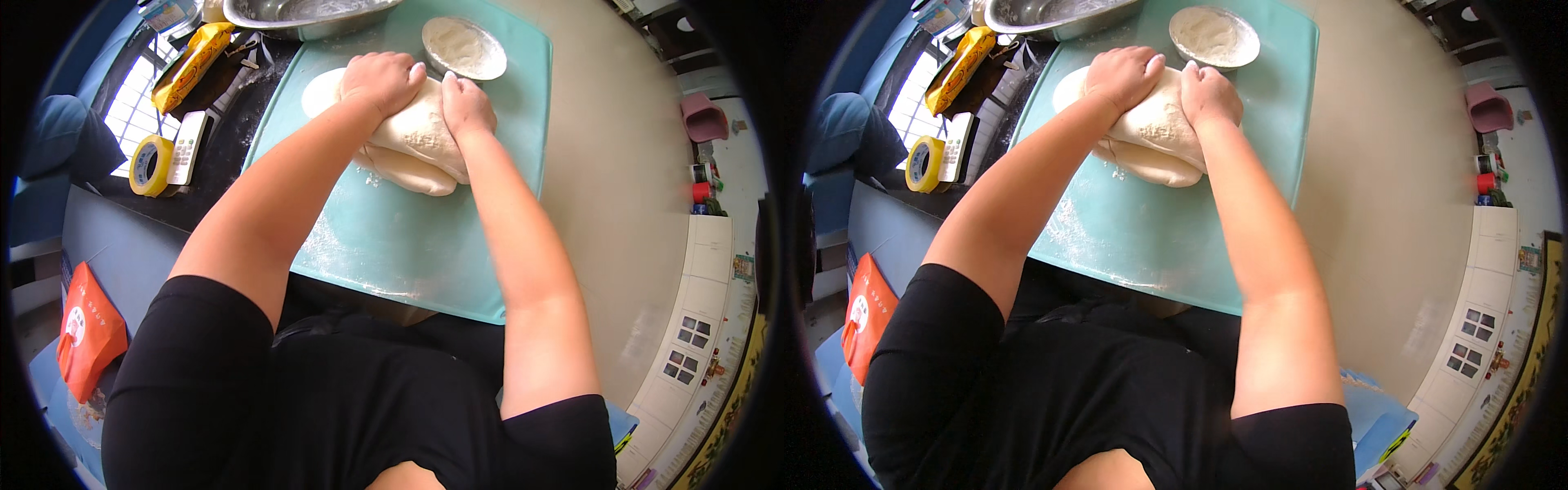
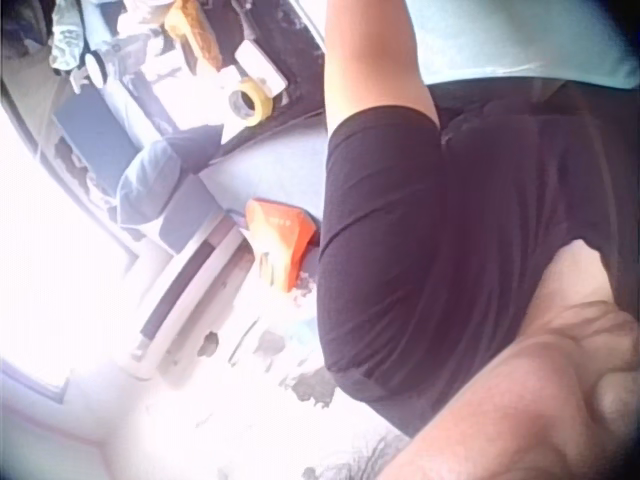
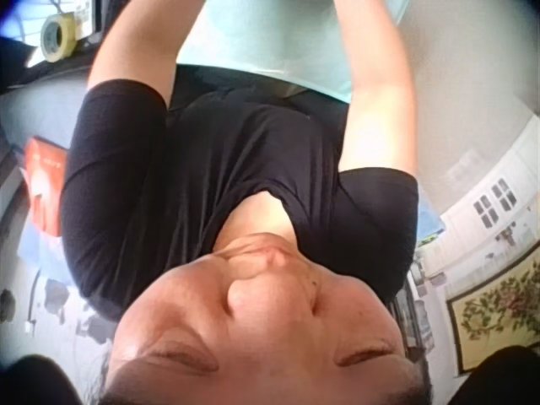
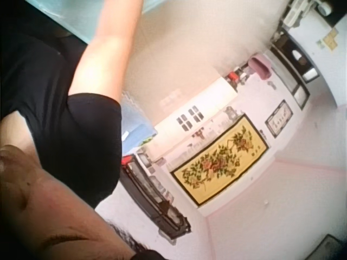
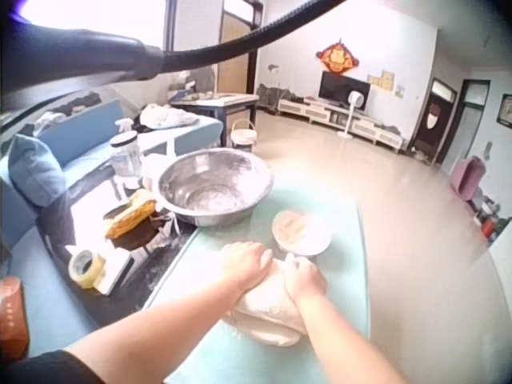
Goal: The person kneads a large ball of dough on a light blue cutting board. They repeatedly fold, press, and turn the dough by hand, occasionally adding flour from a small bowl to prevent sticking. The dough is worked into a smooth, elongated shape by the end of the clip.
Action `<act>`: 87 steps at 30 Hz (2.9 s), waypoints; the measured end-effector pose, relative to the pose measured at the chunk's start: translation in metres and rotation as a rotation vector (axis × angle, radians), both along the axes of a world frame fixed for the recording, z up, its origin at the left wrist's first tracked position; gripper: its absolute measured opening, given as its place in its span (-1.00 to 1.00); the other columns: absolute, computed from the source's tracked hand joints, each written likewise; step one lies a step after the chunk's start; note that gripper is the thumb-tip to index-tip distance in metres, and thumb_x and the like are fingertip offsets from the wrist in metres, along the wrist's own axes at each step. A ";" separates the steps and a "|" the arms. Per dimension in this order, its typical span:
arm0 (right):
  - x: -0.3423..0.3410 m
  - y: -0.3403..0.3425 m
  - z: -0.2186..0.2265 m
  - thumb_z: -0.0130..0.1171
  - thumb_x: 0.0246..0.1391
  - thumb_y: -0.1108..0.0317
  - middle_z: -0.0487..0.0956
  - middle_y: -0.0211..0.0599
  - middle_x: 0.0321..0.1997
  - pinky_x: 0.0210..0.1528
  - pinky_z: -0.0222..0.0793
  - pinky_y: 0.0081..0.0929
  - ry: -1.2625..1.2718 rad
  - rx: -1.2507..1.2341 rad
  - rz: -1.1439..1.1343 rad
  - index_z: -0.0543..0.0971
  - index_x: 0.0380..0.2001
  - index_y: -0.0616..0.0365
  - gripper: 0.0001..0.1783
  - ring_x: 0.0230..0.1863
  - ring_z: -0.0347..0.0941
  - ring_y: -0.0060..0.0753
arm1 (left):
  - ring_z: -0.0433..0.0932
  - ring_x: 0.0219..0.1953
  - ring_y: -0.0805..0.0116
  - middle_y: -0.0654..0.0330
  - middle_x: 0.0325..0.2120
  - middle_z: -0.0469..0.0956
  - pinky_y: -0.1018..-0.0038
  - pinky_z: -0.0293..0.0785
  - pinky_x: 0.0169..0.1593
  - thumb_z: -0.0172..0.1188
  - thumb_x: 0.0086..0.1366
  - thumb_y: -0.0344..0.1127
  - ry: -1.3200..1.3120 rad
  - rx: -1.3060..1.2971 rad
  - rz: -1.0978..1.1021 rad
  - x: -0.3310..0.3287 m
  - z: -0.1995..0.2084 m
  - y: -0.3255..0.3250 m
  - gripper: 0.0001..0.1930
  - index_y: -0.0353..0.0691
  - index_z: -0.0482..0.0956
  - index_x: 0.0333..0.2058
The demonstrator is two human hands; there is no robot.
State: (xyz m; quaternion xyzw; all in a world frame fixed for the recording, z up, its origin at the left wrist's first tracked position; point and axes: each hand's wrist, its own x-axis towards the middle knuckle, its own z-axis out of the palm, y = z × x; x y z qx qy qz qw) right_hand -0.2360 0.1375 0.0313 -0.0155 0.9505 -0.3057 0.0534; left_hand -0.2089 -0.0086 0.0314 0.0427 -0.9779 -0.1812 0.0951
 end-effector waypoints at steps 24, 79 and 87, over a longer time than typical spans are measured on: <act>0.186 0.022 -0.021 -0.06 0.06 0.02 0.33 -0.02 0.13 0.15 0.02 0.10 0.851 0.080 0.505 0.36 0.07 0.14 -0.43 0.12 0.23 0.12 | 0.36 0.09 0.14 0.16 0.01 0.45 0.20 0.08 0.21 -0.08 0.12 -0.07 0.483 -0.031 -0.186 0.193 -0.014 0.017 -0.50 -0.13 0.47 0.00; 0.170 0.109 -0.033 -0.05 0.23 0.01 0.29 -0.05 0.24 0.19 0.20 -0.35 -0.199 -0.679 -0.130 0.17 0.23 0.28 -0.32 0.20 0.25 -0.24 | -0.15 0.39 0.06 -0.11 0.32 -0.05 0.21 -0.31 0.38 -0.33 0.36 0.18 -0.176 0.242 0.060 0.214 -0.052 0.006 -0.22 -0.41 -0.07 0.29; 0.200 0.054 -0.015 0.00 0.20 0.11 -0.13 -0.05 0.43 0.38 -0.15 -0.33 -0.311 -1.051 0.010 -0.31 0.34 0.29 -0.07 0.41 -0.15 -0.21 | 0.12 0.24 -0.16 -0.29 0.19 0.10 0.16 0.11 0.26 0.25 0.04 0.21 0.145 0.553 0.004 0.147 -0.005 0.051 -0.09 -0.27 0.14 0.21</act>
